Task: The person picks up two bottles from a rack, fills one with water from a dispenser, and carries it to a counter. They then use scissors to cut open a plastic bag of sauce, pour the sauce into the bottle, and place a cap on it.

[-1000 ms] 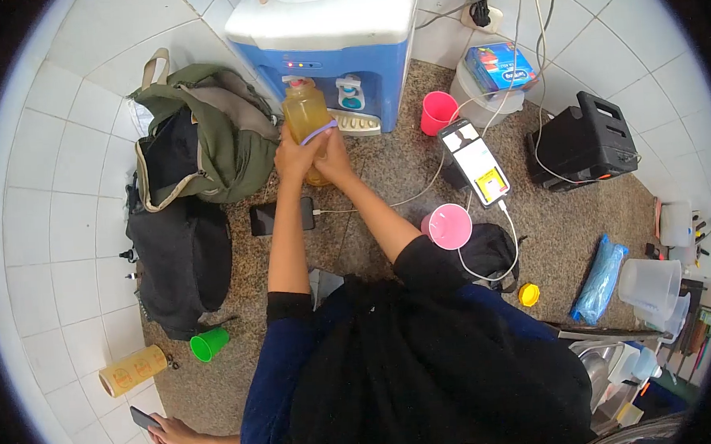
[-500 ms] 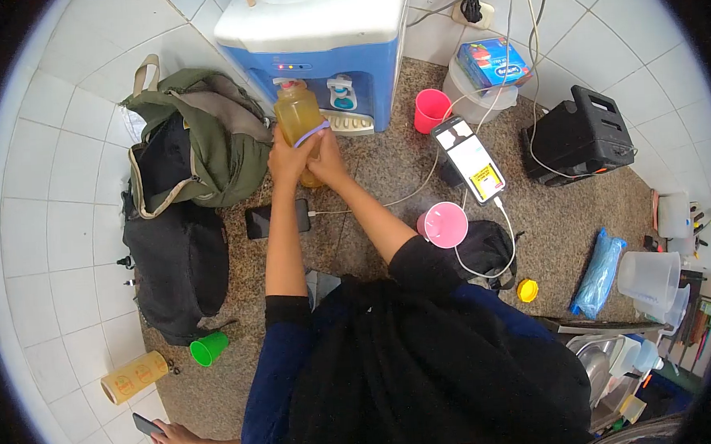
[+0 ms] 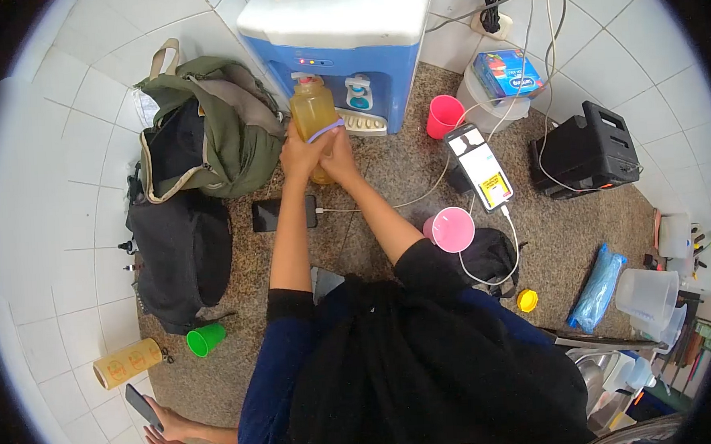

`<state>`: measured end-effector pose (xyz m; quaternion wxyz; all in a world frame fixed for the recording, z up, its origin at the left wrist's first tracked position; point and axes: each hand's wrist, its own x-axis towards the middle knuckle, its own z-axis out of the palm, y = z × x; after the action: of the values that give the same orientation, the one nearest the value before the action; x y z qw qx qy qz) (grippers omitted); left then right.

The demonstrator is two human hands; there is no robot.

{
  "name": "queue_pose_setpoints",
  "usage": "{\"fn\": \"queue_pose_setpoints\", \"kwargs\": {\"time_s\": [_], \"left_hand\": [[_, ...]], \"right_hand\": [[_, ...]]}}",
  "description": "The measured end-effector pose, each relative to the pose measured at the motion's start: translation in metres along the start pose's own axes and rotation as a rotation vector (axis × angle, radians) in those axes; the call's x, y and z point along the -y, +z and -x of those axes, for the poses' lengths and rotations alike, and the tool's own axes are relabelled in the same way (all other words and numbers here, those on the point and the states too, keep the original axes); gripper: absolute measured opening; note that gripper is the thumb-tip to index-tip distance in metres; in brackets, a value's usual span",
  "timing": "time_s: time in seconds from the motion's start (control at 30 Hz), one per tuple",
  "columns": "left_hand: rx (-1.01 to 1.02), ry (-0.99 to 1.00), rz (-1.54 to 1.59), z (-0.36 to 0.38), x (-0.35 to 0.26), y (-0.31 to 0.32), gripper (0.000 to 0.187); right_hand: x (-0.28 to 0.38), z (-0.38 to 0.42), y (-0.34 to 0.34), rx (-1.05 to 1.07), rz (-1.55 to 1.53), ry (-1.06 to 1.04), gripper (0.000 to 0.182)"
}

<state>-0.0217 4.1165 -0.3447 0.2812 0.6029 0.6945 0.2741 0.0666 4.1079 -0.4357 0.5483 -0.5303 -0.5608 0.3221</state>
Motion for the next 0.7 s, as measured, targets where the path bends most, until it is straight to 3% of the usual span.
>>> {"fn": "queue_pose_setpoints", "kwargs": {"time_s": [0.4,0.47,0.57,0.63,0.7], "left_hand": [[-0.001,-0.030,-0.023,0.000,0.003,0.003,0.105],[-0.005,-0.035,0.022,0.000,0.005,0.004,0.101],[-0.007,-0.053,0.055,0.008,0.000,-0.001,0.097],[-0.031,-0.057,0.009,0.010,-0.001,-0.003,0.103],[-0.012,-0.062,0.021,0.005,0.007,0.000,0.109]], "right_hand": [[-0.004,-0.002,0.002,-0.026,-0.031,-0.022,0.087],[-0.021,0.001,0.005,-0.041,-0.049,-0.051,0.078],[0.009,-0.002,-0.008,0.110,-0.073,0.063,0.073],[0.014,-0.002,-0.011,0.167,-0.120,0.099,0.079],[-0.035,-0.004,0.000,0.145,-0.132,0.012,0.082]]}}
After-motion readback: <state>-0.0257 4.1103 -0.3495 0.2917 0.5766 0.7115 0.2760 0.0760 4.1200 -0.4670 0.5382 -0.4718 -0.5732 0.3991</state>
